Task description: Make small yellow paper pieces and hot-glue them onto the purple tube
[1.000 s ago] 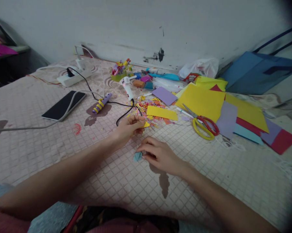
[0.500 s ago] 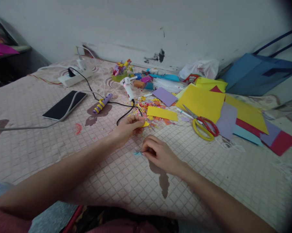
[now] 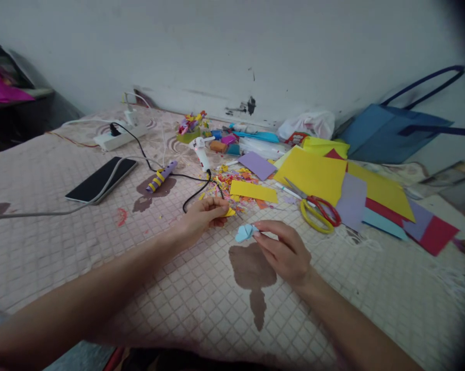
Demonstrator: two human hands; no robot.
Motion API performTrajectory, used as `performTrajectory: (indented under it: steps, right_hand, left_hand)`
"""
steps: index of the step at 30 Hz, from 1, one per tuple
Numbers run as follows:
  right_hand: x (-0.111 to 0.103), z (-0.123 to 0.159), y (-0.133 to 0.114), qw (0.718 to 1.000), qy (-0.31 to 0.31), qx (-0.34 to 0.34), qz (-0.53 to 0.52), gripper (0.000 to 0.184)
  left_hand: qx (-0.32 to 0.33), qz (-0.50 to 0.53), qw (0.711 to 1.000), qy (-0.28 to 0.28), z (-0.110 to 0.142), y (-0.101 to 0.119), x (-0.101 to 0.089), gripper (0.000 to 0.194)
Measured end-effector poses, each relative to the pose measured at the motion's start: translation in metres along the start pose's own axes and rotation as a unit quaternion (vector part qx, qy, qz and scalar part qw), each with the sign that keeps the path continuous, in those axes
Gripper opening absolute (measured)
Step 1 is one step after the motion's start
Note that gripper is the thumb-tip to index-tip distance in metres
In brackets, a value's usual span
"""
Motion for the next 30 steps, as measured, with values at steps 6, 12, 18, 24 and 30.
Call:
performTrajectory:
  steps: [6, 12, 18, 24, 30]
  right_hand:
    - [-0.001, 0.005, 0.006, 1.000, -0.008, 0.015, 0.019, 0.032]
    - [0.001, 0.005, 0.009, 0.998, -0.007, 0.054, 0.007, 0.029]
    - [0.001, 0.018, 0.084, 0.899, 0.050, 0.420, -0.109, 0.004]
    - [-0.005, 0.043, 0.156, 0.789, 0.074, 0.572, -0.213, 0.028]
    - [-0.021, 0.051, 0.185, 0.815, 0.070, 0.559, -0.136, 0.026]
  left_hand:
    - [0.002, -0.008, 1.000, -0.011, 0.001, -0.001, 0.001, 0.026]
    - [0.000, -0.007, 1.000, -0.012, 0.000, -0.001, 0.001, 0.026]
    - [0.000, -0.036, 0.999, -0.006, 0.002, 0.000, 0.002, 0.028]
    - [0.012, -0.060, 0.998, -0.017, 0.002, -0.002, 0.003, 0.030]
    - [0.019, -0.093, 0.995, -0.022, 0.006, 0.002, 0.006, 0.028]
Point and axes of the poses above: each hand's wrist, its own z-axis away from the middle knuckle, its own x-axis out of the palm, y = z × x, the point moved 5 cm from there along -z, towards the middle knuckle, and after that the axes turned 3 degrees about y, right-handed, at the moved point
